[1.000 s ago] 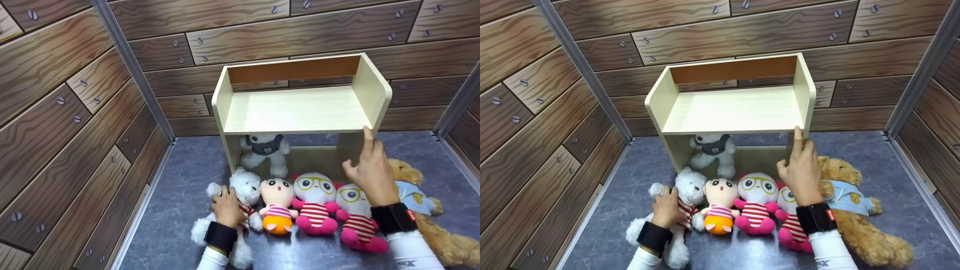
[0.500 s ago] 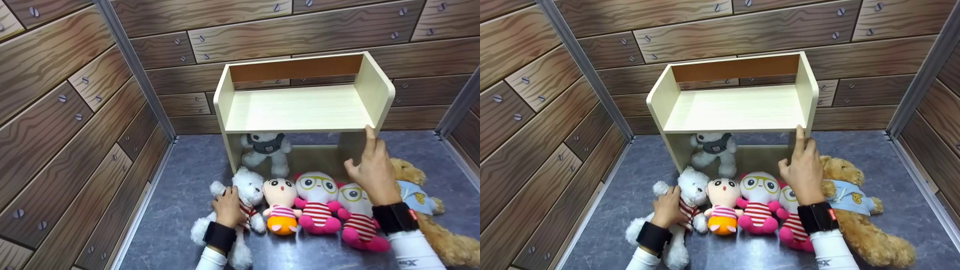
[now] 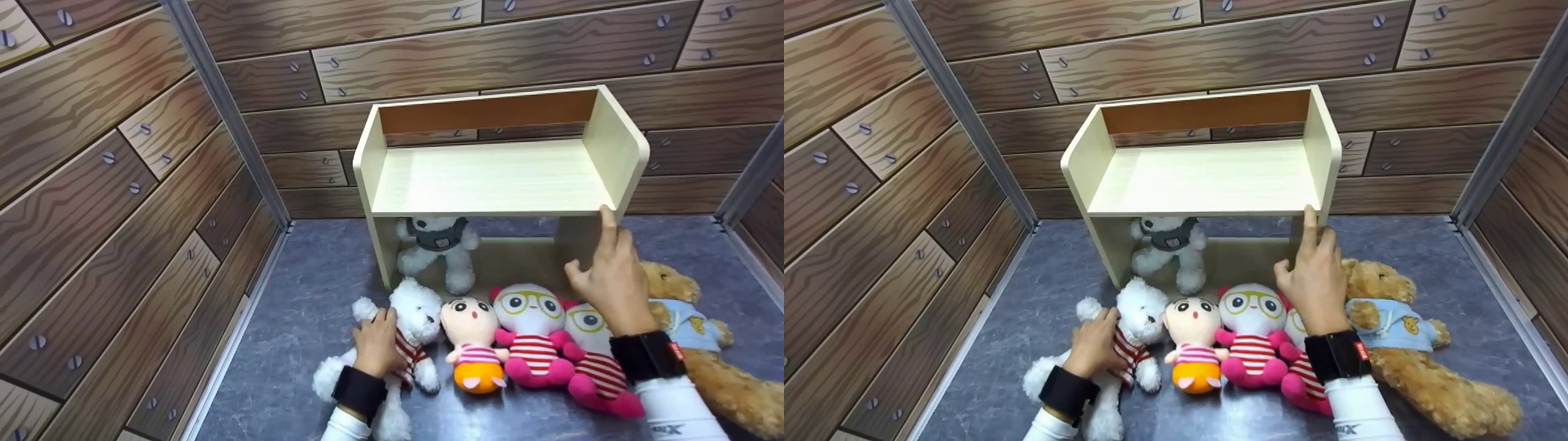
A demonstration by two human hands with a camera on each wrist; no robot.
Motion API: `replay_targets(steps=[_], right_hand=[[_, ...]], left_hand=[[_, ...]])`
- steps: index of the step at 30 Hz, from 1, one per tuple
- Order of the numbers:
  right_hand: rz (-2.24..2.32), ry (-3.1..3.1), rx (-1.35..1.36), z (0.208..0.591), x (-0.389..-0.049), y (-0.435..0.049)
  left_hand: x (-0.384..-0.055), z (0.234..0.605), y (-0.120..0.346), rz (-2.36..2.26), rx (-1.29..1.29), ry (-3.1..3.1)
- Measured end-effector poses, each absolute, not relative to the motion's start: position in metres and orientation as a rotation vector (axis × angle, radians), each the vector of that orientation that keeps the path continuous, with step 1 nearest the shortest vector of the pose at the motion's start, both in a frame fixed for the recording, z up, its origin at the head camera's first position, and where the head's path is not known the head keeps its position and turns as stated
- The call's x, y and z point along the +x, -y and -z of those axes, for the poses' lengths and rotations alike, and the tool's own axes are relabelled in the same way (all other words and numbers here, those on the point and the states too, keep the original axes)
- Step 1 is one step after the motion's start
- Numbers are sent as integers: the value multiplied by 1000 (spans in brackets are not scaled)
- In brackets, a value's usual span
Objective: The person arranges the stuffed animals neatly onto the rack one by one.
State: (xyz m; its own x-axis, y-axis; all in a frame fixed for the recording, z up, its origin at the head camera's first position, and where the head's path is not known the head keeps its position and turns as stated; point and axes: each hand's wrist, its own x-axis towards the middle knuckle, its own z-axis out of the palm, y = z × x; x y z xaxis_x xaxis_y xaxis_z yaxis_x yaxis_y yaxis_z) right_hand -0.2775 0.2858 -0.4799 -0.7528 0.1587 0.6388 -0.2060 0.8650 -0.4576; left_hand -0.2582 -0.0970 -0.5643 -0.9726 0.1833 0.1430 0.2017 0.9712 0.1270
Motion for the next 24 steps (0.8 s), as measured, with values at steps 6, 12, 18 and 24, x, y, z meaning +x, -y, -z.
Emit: replay_targets(steps=[6,12,18,24], right_hand=[[-661,2317,38,479,-277,-286],[-636,2322,24,477,-278,-288],[-625,2325,20,480,-276,-290],[-627,2330,30,478,-279,-286]], left_hand=[[-253,564,93,224,-348,2963],[-248,563,86,207,-395,2928],[-238,568,76,69,-388,2911],[-237,573,74,-163,-299,2903]])
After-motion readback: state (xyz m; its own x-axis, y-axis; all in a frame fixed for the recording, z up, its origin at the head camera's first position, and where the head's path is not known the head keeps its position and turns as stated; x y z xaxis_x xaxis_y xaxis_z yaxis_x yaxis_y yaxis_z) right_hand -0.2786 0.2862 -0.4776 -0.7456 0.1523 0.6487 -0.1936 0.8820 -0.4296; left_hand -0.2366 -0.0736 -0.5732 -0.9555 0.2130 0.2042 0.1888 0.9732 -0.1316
